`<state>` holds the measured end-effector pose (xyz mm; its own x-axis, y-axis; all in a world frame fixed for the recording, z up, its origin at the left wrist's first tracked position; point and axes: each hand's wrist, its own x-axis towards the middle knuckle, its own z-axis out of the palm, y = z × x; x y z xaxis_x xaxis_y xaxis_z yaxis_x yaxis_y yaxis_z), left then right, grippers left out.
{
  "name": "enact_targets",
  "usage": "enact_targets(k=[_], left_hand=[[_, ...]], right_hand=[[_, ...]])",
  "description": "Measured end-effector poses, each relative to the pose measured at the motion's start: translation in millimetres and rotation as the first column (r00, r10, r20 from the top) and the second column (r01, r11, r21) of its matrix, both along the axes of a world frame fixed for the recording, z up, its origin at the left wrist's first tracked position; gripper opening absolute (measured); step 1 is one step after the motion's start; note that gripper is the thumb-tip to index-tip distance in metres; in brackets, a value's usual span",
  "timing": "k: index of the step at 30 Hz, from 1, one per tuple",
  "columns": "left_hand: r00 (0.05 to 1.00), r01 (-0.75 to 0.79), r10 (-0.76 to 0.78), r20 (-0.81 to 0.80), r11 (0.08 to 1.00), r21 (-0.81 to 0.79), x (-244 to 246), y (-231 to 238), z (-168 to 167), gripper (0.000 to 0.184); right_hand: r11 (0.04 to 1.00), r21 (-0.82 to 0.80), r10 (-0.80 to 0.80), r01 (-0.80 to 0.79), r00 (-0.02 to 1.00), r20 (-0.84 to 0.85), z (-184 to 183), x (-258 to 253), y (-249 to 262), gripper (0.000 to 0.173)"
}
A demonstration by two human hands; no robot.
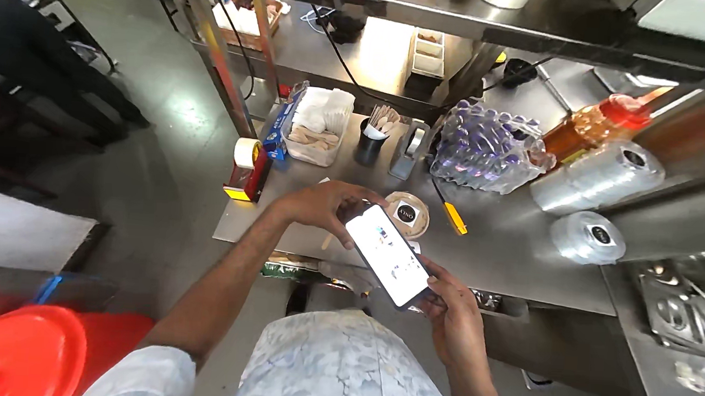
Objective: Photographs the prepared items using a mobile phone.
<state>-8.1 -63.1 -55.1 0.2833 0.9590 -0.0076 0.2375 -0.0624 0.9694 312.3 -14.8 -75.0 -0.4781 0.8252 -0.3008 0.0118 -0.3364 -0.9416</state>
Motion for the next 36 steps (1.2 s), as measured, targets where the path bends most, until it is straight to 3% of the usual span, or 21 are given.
enact_targets(k=[28,31,36], left_hand=[[0.997,0.051,-0.049,-0.065,0.998,0.035,11.8,11.3,-2.2,0.087],[0.994,-0.023,0.026,-0.105,0.999,0.036,16.6,3.3,-7.5,0.087],[0.945,-0.303,0.306,-0.113,0.952,0.048,59.8,-31.1,-41.5,0.085]], right_hand=[[0.999,0.053,0.004,-0.004,1.000,0.015,-12.0,15.2,-5.6,0.035],[0.999,0.006,-0.043,0.043,0.999,-0.011,-15.7,12.9,-4.1,0.038],[0.974,-0.081,-0.210,0.213,0.976,0.050,-11.6,11.3,10.3,0.036]])
